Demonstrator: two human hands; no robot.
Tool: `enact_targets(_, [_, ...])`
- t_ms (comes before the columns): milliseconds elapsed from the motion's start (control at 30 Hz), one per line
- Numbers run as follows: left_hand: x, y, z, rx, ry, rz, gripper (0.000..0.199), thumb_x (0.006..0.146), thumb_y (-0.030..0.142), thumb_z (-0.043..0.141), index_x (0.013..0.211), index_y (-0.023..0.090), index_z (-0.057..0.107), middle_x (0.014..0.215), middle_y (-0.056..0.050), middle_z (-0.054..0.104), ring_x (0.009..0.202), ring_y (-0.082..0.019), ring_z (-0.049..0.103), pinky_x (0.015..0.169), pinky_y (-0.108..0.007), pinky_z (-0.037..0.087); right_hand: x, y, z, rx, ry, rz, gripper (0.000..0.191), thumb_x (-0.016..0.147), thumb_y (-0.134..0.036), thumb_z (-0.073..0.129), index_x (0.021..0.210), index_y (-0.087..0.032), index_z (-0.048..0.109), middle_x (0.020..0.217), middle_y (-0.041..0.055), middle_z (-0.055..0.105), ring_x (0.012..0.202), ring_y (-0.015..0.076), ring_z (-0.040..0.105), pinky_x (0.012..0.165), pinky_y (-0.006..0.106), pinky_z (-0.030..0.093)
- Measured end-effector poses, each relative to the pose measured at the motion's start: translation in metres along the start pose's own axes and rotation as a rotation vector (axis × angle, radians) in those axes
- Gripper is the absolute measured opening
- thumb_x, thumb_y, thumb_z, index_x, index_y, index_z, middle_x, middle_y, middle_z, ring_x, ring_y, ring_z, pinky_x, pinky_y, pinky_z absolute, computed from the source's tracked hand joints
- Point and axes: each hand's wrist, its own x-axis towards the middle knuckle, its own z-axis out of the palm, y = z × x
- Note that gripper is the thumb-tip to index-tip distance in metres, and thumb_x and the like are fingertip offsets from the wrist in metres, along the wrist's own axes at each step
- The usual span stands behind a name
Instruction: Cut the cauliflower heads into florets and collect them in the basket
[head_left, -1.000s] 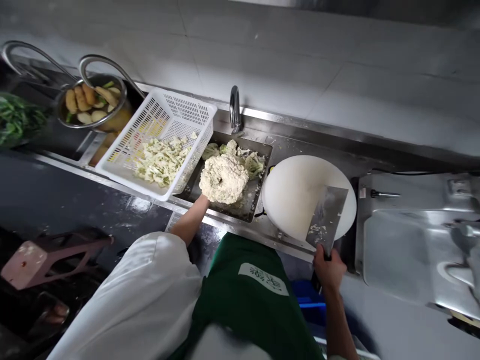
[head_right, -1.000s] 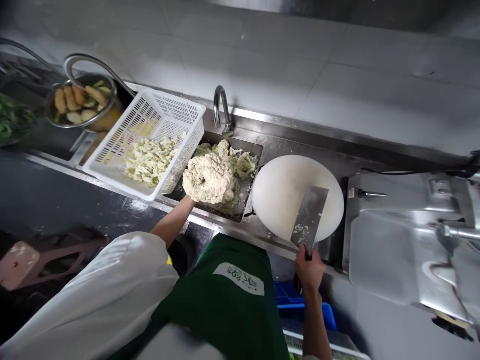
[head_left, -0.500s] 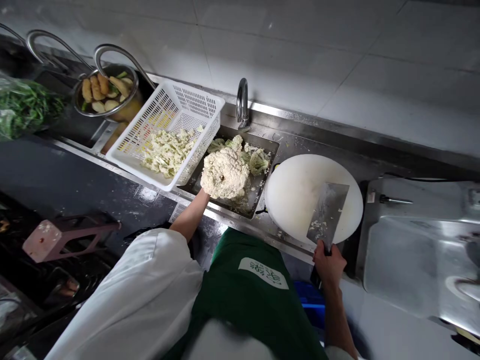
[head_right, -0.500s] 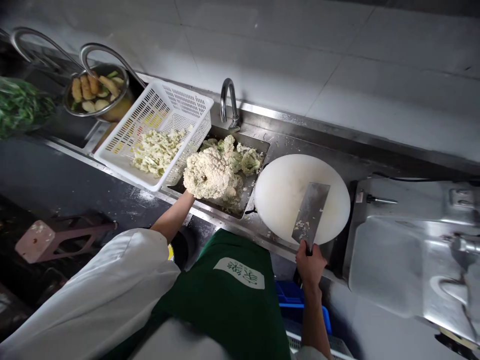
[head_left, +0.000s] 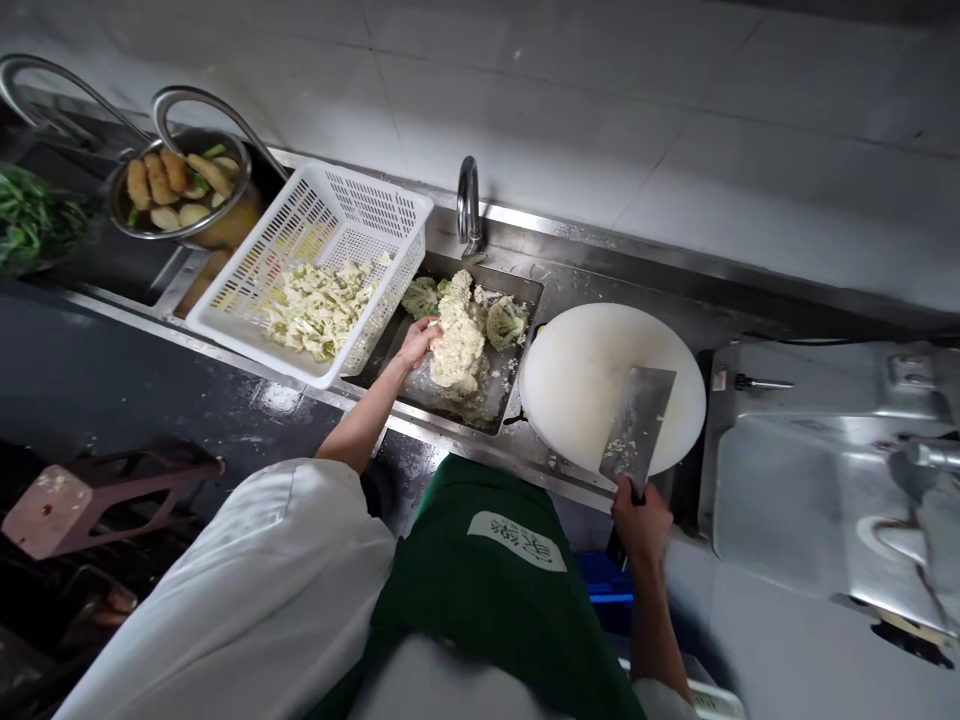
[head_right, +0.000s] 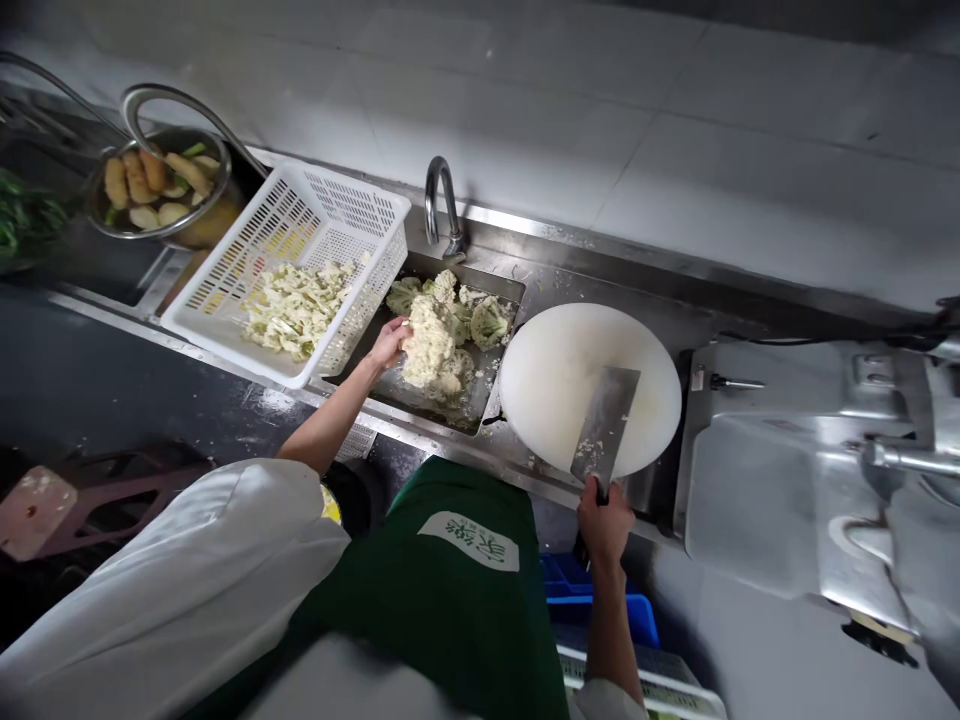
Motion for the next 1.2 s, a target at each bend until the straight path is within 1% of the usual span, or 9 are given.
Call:
enact_targets(100, [-0.004,0.016,0.02,0.177,-0.011,0.044,0.047,0.069,0.028,0.076,0.112,0.008,0.069,0.076,-0.003,0.066,0.067,-0.016,0.059,0.065,-0.027,0.048,0.003,0.009,0.002,-0.047,-0.009,-0.035,0.045,0.087,-0.06,0.05,0.075,-0.02,0.066,0.058,0.0067,0.062,0.065,0.0234,0.058,0.066,0.032,0.043])
enact_targets(200, [-0.022,0.041,0.046,0.484,-0.065,0.174,0.061,0.067,0.034,0.08,0.122,0.009,0.069,0.073,-0.002,0.065,0.066,-0.018,0.058,0.067,-0.028,0.047,0.008,0.018,0.0,-0.122,-0.064,-0.058,0.046,0.089,-0.058,0.047,0.079,-0.018,0.068,0.065,0.0093,0.066,0.068,0.0234,0.058,0.067,0.032,0.041])
enact_targets(467, [-0.07,0.116,0.159,0.928,-0.411,0.632,0.074,0.075,0.038,0.076,0.14,0.009,0.06,0.122,-0.016,0.067,0.105,-0.031,0.066,0.089,-0.037,0.051,0.023,0.032,-0.013,-0.266,-0.196,-0.014,0.038,0.096,-0.038,0.044,0.096,-0.011,0.07,0.084,0.0148,0.072,0.075,0.0225,0.06,0.072,0.032,0.036])
enact_targets(600, [-0.088,0.119,0.225,0.948,-0.547,0.671,0.079,0.079,0.041,0.077,0.145,0.005,0.054,0.121,-0.019,0.066,0.099,-0.032,0.066,0.086,-0.039,0.053,0.032,0.04,-0.026,-0.219,-0.17,0.015,0.037,0.099,-0.037,0.043,0.099,-0.011,0.07,0.085,0.0141,0.072,0.074,0.0211,0.058,0.07,0.031,0.035])
enact_targets(733, [-0.111,0.099,0.274,0.928,-0.58,0.659,0.082,0.08,0.044,0.079,0.147,0.006,0.052,0.125,-0.02,0.063,0.103,-0.033,0.065,0.09,-0.042,0.054,0.041,0.053,-0.034,-0.17,-0.123,0.025,0.036,0.1,-0.037,0.043,0.101,-0.012,0.069,0.085,0.0124,0.07,0.074,0.0208,0.057,0.069,0.03,0.035])
enact_targets(900, [-0.122,0.082,0.289,0.814,-0.575,0.69,0.084,0.081,0.054,0.078,0.147,0.009,0.052,0.127,-0.019,0.062,0.118,-0.035,0.057,0.1,-0.044,0.051,0.055,0.062,-0.034,-0.176,-0.154,0.002,0.034,0.1,-0.032,0.042,0.099,-0.011,0.069,0.085,0.013,0.071,0.075,0.0205,0.058,0.07,0.029,0.035])
enact_targets(1033, [-0.108,0.08,0.278,0.614,-0.662,0.63,0.068,0.089,0.058,0.069,0.14,0.013,0.06,0.116,-0.014,0.068,0.091,-0.023,0.063,0.084,-0.034,0.054,0.066,0.063,-0.032,-0.202,-0.212,-0.031,0.032,0.1,-0.028,0.042,0.099,-0.01,0.069,0.09,0.0148,0.073,0.078,0.021,0.061,0.072,0.029,0.036])
enact_targets(1100, [-0.103,0.077,0.273,0.559,-0.639,0.594,0.061,0.091,0.058,0.066,0.132,0.013,0.066,0.112,-0.014,0.069,0.078,-0.017,0.061,0.075,-0.031,0.052,0.069,0.064,-0.031,-0.211,-0.235,-0.043,0.033,0.101,-0.029,0.042,0.099,-0.01,0.069,0.09,0.0151,0.073,0.078,0.0214,0.062,0.072,0.03,0.037])
enact_targets(1200, [-0.105,0.074,0.272,0.532,-0.586,0.598,0.059,0.09,0.06,0.066,0.125,0.013,0.068,0.11,-0.014,0.069,0.077,-0.017,0.06,0.072,-0.03,0.05,0.071,0.065,-0.03,-0.212,-0.25,-0.039,0.034,0.101,-0.029,0.039,0.103,-0.009,0.068,0.088,0.0152,0.072,0.078,0.0223,0.063,0.072,0.029,0.037])
